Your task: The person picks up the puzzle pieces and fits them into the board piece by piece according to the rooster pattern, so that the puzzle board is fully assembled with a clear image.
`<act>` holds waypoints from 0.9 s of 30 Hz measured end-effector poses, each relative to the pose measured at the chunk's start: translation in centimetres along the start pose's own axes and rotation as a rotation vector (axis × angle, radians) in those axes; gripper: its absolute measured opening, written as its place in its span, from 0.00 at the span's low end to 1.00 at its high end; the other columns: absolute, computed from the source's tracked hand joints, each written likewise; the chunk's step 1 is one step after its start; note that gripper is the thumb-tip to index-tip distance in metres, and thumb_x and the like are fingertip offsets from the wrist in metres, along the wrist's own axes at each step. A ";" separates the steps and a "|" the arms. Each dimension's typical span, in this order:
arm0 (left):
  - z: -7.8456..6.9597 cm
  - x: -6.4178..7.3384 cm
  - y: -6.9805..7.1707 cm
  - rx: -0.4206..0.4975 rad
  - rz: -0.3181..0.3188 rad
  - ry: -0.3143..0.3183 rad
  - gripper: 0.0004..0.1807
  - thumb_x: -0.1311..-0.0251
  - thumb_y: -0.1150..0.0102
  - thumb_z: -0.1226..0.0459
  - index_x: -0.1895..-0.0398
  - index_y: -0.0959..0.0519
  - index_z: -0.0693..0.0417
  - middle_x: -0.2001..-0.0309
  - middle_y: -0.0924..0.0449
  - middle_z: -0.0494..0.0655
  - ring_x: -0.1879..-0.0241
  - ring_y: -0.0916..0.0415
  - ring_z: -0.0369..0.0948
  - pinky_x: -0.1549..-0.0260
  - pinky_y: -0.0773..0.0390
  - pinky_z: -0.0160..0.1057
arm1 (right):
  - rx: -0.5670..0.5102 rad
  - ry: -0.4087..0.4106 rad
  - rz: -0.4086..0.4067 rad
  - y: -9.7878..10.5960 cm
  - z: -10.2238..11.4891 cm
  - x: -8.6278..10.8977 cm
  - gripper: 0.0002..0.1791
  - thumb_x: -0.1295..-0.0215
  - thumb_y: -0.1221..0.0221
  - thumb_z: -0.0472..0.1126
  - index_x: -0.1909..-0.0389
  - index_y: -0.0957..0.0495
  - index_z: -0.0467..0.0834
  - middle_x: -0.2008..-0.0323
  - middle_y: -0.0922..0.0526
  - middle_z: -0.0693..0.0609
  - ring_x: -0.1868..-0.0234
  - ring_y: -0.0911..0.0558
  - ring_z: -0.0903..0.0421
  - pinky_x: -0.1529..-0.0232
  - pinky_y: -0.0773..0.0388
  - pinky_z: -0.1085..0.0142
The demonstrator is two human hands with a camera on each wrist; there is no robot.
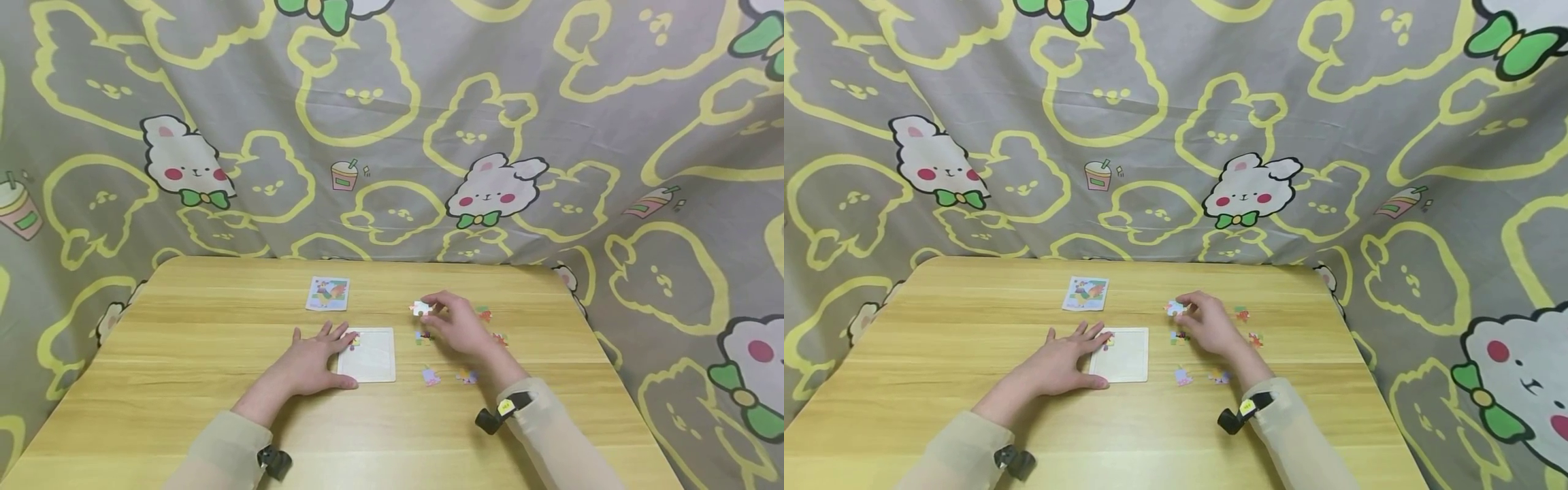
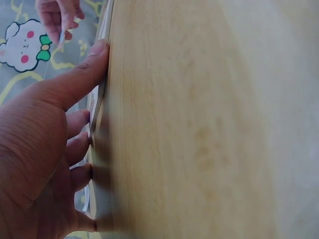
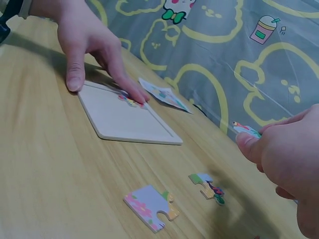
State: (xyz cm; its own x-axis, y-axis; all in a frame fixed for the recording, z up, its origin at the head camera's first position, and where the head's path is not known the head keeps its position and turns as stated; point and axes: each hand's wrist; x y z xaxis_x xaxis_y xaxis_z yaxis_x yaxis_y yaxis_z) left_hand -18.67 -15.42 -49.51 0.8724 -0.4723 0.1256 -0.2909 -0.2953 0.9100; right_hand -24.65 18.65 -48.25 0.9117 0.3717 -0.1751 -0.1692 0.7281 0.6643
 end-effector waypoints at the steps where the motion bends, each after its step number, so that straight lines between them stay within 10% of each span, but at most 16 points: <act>1: 0.0 0.0 0.0 0.000 0.001 0.001 0.55 0.46 0.30 0.30 0.18 0.34 0.41 0.17 0.44 0.45 0.19 0.51 0.58 0.35 0.60 0.85 | -0.002 -0.004 0.000 -0.1 0.1 0.0 0.22 0.30 0.30 0.38 0.37 0.19 0.40 0.55 0.17 0.53 0.51 0.18 0.54 0.34 0.25 0.45; 16: 0.2 -0.2 -0.1 -0.001 0.002 0.007 0.56 0.47 0.31 0.28 0.18 0.34 0.40 0.17 0.43 0.45 0.19 0.51 0.57 0.35 0.61 0.85 | -0.051 0.011 0.048 -1.5 1.1 0.1 0.20 0.30 0.30 0.36 0.38 0.18 0.42 0.50 0.15 0.54 0.47 0.18 0.54 0.36 0.22 0.48; 27: 0.2 -0.2 -0.1 0.003 0.014 0.013 0.56 0.47 0.31 0.28 0.17 0.35 0.40 0.17 0.45 0.45 0.18 0.53 0.57 0.34 0.62 0.84 | -0.053 0.060 0.102 -3.6 2.0 0.1 0.19 0.28 0.32 0.37 0.38 0.17 0.42 0.53 0.16 0.51 0.57 0.16 0.54 0.56 0.16 0.60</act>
State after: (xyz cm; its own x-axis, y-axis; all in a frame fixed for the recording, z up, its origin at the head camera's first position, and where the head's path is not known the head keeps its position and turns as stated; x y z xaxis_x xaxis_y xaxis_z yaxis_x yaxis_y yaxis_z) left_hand -18.90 -15.47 -49.75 0.8734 -0.4652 0.1440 -0.3046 -0.2912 0.9069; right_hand -23.16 14.94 -49.22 0.8650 0.4779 -0.1527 -0.2809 0.7136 0.6418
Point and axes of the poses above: each hand's wrist, its own x-axis away from the middle knuckle, its own y-axis out of the back of the hand, z = x × y
